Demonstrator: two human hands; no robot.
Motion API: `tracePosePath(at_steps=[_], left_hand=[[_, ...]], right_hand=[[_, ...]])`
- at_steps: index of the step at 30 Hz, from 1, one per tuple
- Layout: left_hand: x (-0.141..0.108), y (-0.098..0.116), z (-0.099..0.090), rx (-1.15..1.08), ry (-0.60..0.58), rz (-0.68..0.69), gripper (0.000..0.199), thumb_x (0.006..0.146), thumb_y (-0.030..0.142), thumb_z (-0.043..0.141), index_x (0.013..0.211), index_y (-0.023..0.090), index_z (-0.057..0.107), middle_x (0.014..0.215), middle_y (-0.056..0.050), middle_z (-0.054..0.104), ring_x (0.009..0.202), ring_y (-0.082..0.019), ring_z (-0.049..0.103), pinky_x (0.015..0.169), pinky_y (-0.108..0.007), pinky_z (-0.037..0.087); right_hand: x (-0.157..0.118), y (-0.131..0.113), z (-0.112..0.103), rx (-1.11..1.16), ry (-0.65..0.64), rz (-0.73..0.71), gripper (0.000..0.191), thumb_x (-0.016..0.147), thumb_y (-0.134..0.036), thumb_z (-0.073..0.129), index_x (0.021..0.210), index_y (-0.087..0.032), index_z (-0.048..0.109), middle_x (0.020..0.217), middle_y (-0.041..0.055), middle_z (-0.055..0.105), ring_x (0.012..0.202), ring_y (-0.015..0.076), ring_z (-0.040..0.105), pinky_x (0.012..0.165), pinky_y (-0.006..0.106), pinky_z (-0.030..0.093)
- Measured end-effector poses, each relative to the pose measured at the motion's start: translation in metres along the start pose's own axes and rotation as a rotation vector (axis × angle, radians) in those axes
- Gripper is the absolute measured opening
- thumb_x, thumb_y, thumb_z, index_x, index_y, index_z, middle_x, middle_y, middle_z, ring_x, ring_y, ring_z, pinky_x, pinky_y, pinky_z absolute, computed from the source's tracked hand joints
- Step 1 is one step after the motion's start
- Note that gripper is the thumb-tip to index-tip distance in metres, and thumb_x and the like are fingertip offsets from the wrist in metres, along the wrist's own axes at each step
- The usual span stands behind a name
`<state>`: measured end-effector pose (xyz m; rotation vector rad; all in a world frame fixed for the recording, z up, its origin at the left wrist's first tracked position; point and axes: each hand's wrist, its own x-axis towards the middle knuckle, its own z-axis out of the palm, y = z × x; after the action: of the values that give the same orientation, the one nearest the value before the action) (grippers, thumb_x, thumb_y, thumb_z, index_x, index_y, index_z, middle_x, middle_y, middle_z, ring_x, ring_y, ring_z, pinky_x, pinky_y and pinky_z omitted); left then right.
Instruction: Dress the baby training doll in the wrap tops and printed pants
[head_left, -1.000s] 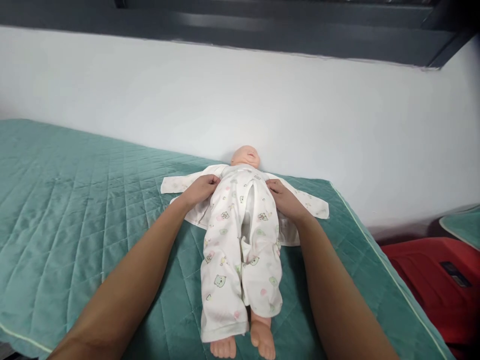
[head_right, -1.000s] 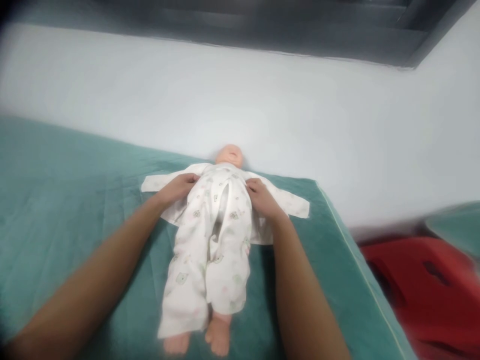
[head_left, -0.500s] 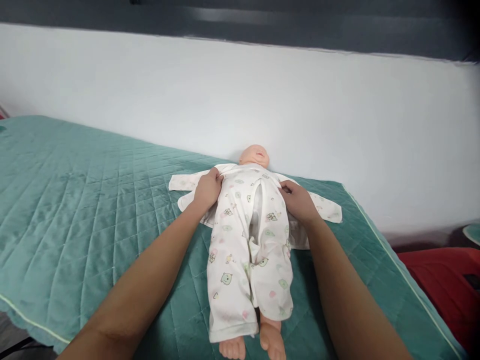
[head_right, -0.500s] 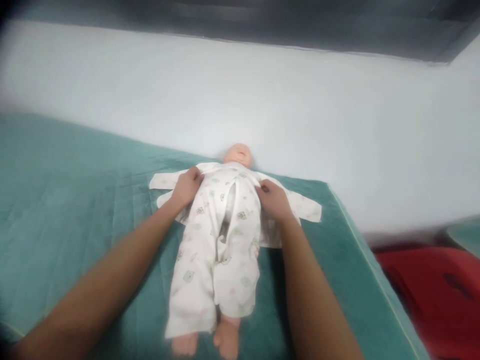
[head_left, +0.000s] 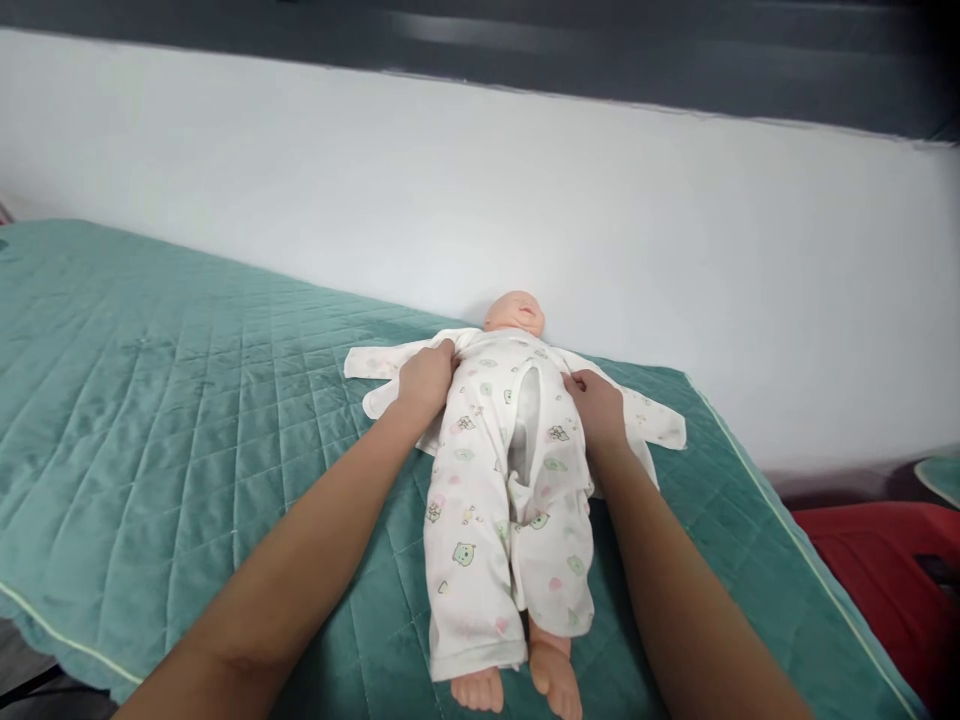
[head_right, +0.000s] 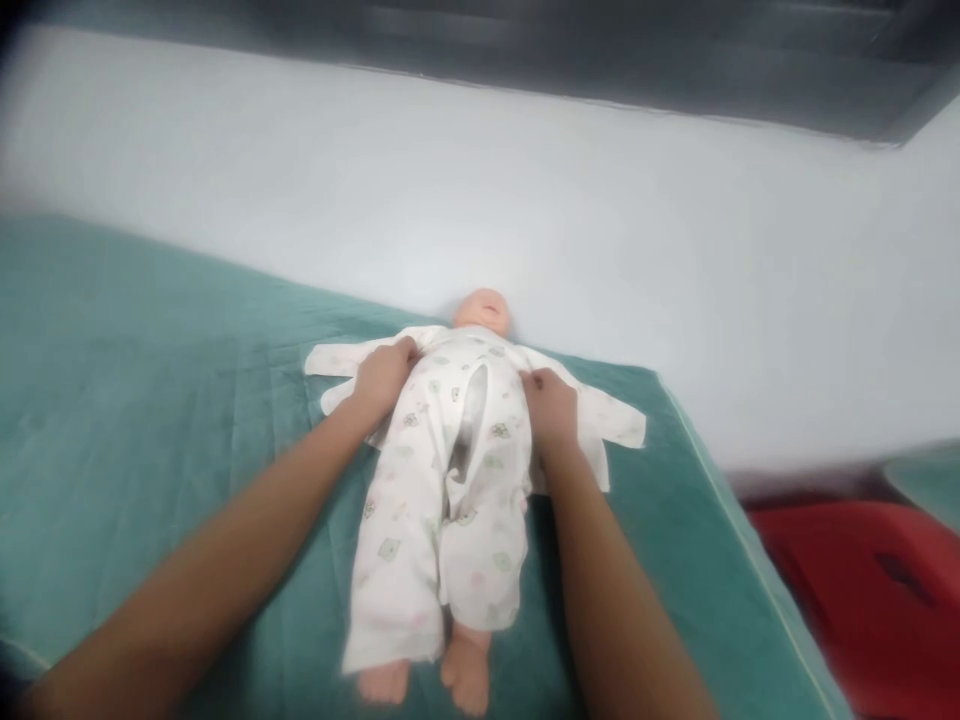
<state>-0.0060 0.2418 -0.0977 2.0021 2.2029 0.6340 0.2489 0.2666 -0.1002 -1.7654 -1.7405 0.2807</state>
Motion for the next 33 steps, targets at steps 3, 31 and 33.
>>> tracePosePath(at_steps=[3,31,33], left_hand=[[0.0,0.0,0.001,0.012,0.011,0.009,0.022,0.095,0.032,0.04,0.098,0.022,0.059,0.082,-0.009,0.068,0.075,-0.025,0.063,0.063,-0.031,0.037],[-0.02,-0.002,-0.028,-1.035,-0.469,-0.128,0.015,0.082,0.025,0.06,0.083,0.014,0.071,0.061,-0.005,0.067,0.067,-0.021,0.064,0.066,-0.033,0.051],[-0.022,-0.001,-0.025,-1.142,-0.458,-0.124,0.019,0.083,0.03,0.061,0.087,0.014,0.071,0.063,-0.006,0.067,0.068,-0.021,0.065,0.068,-0.034,0.053]], right_hand=[[0.0,0.002,0.003,0.04,-0.042,0.038,0.035,0.086,-0.042,0.043,0.073,-0.018,0.063,0.083,0.0108,0.07,0.08,0.0229,0.057,0.072,0.033,0.039],[-0.028,-0.009,-0.016,0.792,-0.514,0.165,0.034,0.073,-0.044,0.068,0.099,-0.023,0.072,0.09,0.0071,0.076,0.087,0.0299,0.069,0.077,0.041,0.058],[-0.029,-0.011,-0.019,0.726,-0.42,0.09,0.036,0.073,-0.05,0.068,0.099,-0.025,0.072,0.091,0.0068,0.076,0.089,0.0299,0.069,0.078,0.04,0.058]])
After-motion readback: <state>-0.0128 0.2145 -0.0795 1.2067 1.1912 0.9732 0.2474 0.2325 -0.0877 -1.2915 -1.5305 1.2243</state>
